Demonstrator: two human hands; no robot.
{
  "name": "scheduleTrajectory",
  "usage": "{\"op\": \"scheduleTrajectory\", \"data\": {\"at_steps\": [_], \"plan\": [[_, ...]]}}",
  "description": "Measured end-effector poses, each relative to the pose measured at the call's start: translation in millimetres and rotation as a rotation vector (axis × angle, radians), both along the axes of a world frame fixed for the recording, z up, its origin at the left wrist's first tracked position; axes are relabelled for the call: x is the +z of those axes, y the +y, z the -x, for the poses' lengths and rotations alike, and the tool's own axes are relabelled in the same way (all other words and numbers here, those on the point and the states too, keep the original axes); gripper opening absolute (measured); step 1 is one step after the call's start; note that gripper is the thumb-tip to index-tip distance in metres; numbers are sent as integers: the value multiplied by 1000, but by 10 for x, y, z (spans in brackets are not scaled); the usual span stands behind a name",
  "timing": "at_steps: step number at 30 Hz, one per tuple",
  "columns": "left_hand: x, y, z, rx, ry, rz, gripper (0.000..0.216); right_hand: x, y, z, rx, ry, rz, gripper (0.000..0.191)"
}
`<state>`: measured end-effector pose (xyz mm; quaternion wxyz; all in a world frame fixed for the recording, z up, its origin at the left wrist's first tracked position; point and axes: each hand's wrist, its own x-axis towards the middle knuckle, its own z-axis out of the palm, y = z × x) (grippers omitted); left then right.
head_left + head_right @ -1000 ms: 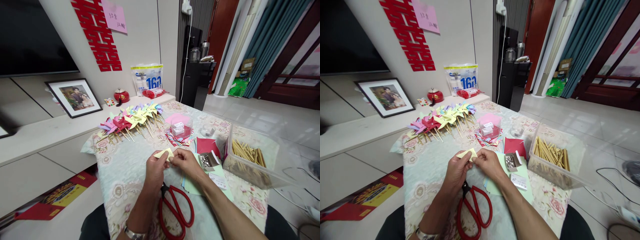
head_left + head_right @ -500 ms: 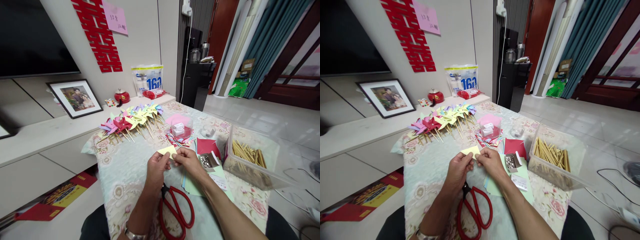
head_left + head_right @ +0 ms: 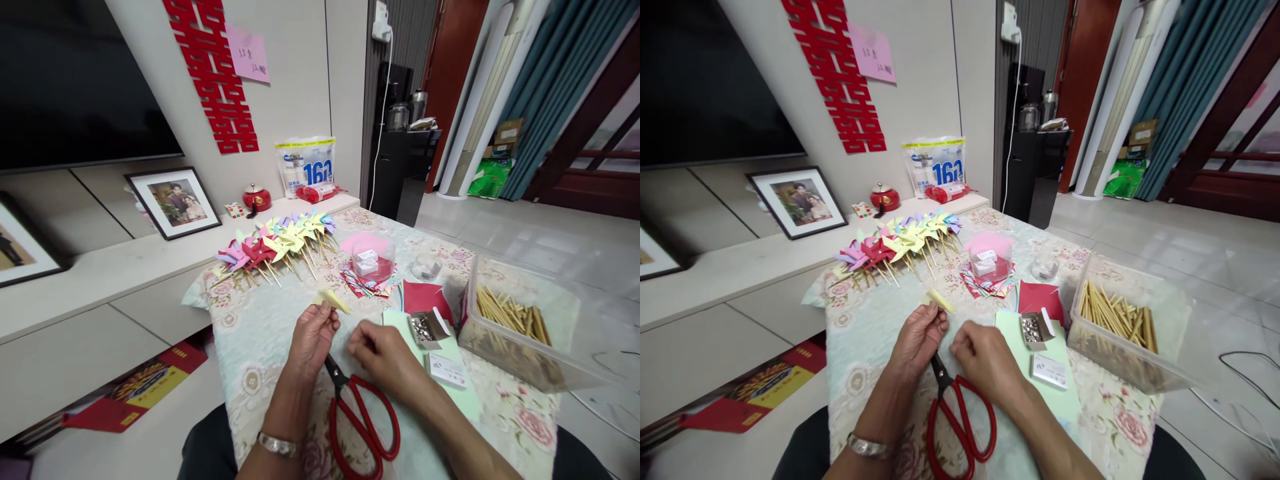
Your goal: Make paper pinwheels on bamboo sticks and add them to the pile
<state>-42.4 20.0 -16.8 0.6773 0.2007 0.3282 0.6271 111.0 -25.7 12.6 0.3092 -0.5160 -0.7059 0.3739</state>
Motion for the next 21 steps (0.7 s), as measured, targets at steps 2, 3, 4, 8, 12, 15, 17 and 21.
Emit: {"op": "scheduleTrajectory", "data": {"at_steps": [2,3,4,8,12,15,17,21], "plan": [[5,8,32,2,-66,-13,38,0,-236,42,60,-194,-3,9],[8,11,44,5,-95,-15,36,-10,-356,64,80,-283,9,8],[12,12,54,10,-117,-14,34,-27,-471,84,99,-360,6,7],[52,-35,65,21,-170,2,29,-125,-796,138,95,-498,3,29],[107,-252,72,34,-226,11,25,-183,-900,159,43,-587,29,46],[112,-501,122,48,-285,-11,24,-151,-918,135,35,-611,33,46],[91,-656,171,54,-335,-25,23,-111,-929,73,30,-569,40,43],[36,-841,237,80,-387,-41,20,-110,-1000,-187,-22,-347,106,25]]}}
